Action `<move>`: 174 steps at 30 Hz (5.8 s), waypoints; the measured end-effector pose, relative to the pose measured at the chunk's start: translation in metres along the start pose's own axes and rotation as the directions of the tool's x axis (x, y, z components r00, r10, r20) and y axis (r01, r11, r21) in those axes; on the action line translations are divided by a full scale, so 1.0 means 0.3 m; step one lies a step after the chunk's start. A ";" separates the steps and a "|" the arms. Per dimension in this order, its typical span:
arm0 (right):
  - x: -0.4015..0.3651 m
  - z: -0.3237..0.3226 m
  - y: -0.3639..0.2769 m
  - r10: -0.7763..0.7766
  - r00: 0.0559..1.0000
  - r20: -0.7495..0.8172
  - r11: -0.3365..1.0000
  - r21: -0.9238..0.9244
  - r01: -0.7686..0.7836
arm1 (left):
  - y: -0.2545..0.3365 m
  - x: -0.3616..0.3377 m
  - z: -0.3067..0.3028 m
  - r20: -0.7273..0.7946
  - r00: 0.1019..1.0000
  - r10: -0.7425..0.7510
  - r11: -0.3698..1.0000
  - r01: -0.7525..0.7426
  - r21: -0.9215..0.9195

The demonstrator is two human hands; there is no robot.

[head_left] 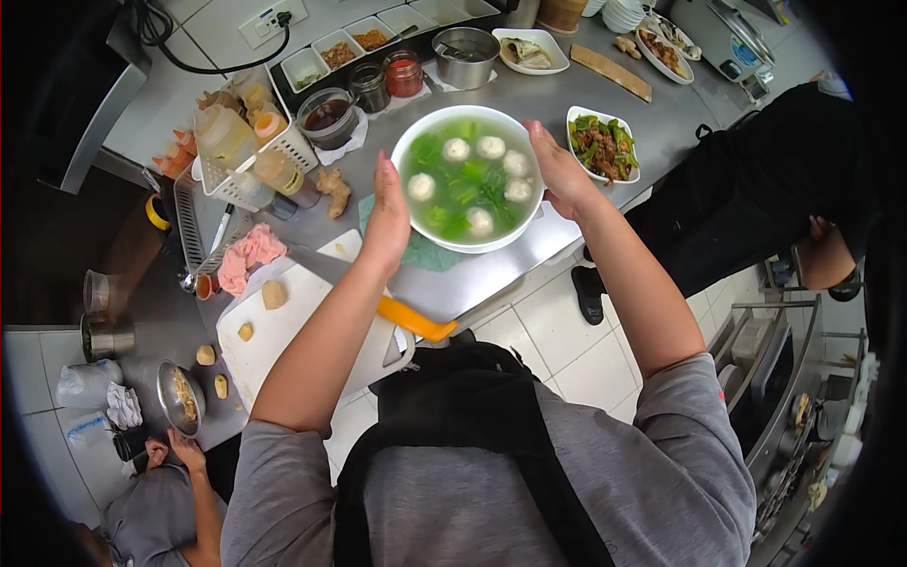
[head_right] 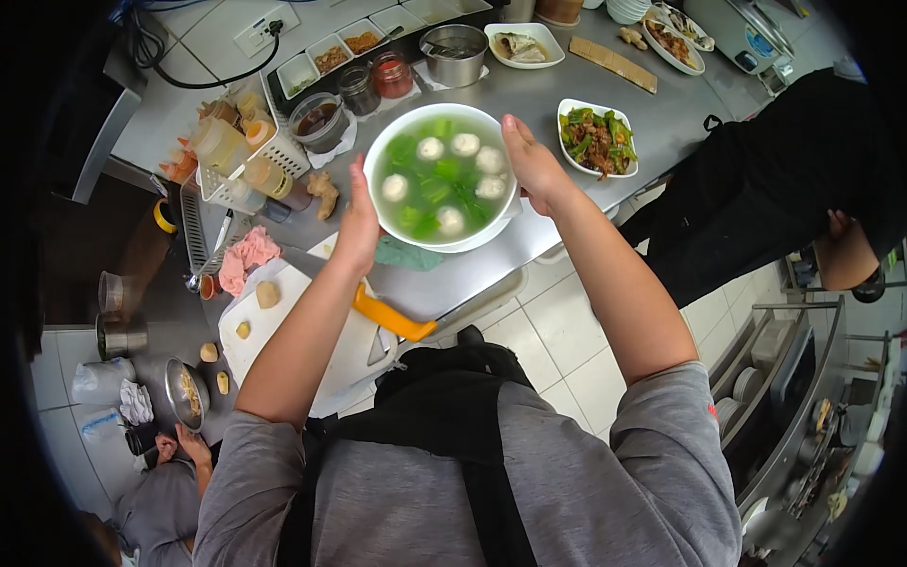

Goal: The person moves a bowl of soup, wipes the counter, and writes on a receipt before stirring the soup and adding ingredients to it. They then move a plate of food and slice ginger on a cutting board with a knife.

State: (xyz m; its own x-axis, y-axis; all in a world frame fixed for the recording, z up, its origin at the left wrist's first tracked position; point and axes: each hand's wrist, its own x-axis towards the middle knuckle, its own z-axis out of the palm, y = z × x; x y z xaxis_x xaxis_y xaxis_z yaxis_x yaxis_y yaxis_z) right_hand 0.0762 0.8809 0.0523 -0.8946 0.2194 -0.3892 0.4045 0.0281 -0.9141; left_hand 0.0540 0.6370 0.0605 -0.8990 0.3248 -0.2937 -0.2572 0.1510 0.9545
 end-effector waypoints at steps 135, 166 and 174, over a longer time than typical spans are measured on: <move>0.054 2.488 -0.017 -0.176 0.594 0.785 -0.273 -0.619 0.736 | -0.572 -0.328 -2.186 -0.064 0.986 0.152 0.499 -0.020 0.867; 0.084 2.717 0.095 -0.283 0.725 0.629 0.906 -0.074 0.417 | -0.786 -0.456 -2.344 -0.236 0.851 0.468 0.439 0.008 0.899; 0.065 2.733 0.081 -0.263 0.703 0.660 0.839 -0.204 0.504 | -0.788 -0.453 -2.344 -0.237 0.845 0.479 0.428 0.011 0.904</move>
State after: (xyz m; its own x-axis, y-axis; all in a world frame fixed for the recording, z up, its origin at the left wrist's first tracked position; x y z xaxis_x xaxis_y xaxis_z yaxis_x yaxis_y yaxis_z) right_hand -0.0868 0.0863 -0.0709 -0.8608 -0.4971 -0.1090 -0.0732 0.3329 -0.9401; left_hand -0.0122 -0.0992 -0.0885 -0.9671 0.1255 0.2215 0.2004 0.9120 0.3579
